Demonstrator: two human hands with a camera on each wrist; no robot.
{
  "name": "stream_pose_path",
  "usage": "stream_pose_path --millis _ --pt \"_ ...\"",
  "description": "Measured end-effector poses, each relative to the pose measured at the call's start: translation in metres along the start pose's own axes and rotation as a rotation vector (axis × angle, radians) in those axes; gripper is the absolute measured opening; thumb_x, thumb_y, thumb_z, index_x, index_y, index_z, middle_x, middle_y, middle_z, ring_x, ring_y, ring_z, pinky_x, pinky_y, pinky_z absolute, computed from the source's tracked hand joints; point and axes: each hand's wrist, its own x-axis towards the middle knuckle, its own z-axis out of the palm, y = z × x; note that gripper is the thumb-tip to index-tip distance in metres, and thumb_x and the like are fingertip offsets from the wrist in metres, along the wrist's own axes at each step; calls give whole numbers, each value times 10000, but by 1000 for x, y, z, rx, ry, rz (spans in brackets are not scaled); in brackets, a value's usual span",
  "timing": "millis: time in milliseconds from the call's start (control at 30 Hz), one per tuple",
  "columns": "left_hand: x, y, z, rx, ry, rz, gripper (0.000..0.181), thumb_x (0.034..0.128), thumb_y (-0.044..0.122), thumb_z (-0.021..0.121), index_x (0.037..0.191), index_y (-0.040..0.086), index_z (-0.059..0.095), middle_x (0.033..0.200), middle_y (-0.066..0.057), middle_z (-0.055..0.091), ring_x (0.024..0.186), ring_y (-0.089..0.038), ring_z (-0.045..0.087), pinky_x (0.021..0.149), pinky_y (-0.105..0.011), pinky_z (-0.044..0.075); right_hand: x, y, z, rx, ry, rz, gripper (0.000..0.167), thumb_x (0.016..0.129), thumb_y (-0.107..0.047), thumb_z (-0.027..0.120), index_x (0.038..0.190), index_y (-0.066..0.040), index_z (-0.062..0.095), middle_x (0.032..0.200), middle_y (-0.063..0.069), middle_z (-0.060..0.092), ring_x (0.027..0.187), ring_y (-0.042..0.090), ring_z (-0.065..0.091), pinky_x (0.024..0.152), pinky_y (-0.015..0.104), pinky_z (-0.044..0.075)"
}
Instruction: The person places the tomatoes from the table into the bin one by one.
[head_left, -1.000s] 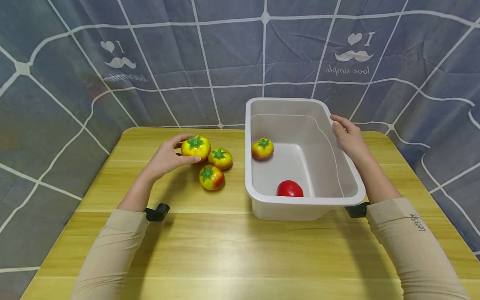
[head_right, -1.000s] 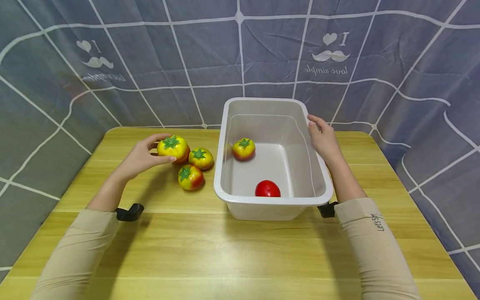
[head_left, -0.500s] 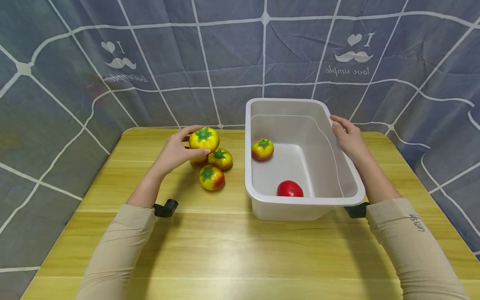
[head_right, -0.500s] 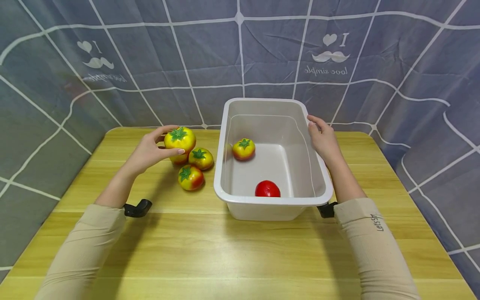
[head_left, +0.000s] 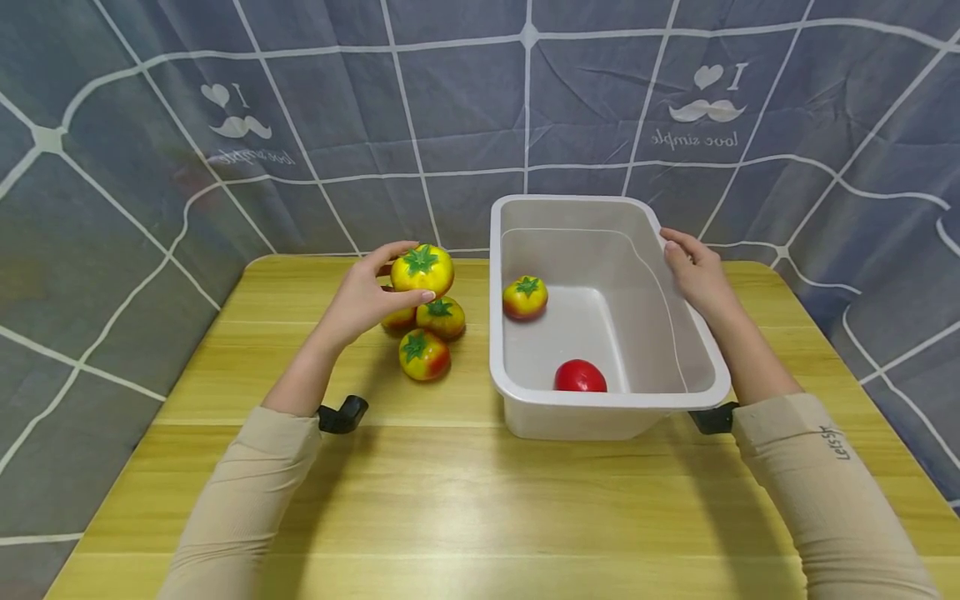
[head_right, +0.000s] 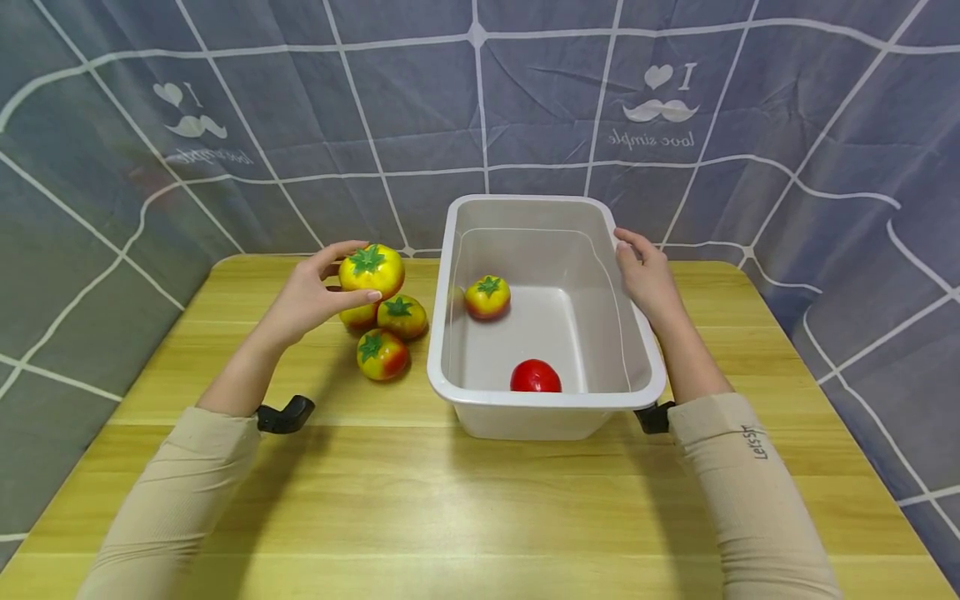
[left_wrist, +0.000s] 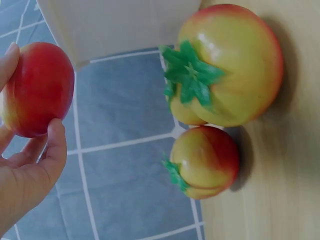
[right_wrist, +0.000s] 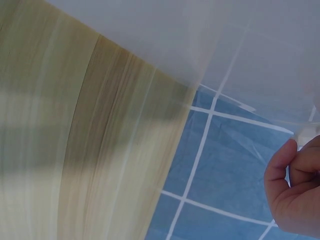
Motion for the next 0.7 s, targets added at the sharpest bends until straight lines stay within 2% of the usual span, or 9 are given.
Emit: stream_pose_path --millis 267,500,700 --pt "4 13 4 -17 10 24 691 748 304 789 1353 175 481 1330 -49 472 1089 -263 477 817 -395 481 0 0 0 2 -2 13 521 1004 -359 282 1439 -78 341 1364 246 415 1110 357 445 910 461 388" --pt "9 25 11 -19 8 47 682 748 328 785 1346 186 488 1334 -35 476 1094 -257 480 848 -399 473 0 -1 0 18 -1 18 518 1005 -351 285 1435 -67 341 1372 252 402 1137 370 431 942 475 366" --pt "15 39 17 -21 -8 72 690 754 339 778 1356 193 475 1347 -22 468 1087 -232 492 863 -377 479 0 0 1 29 -10 20 520 1008 -348 279 1442 -66 327 1392 254 381 1175 390 416 983 533 339"
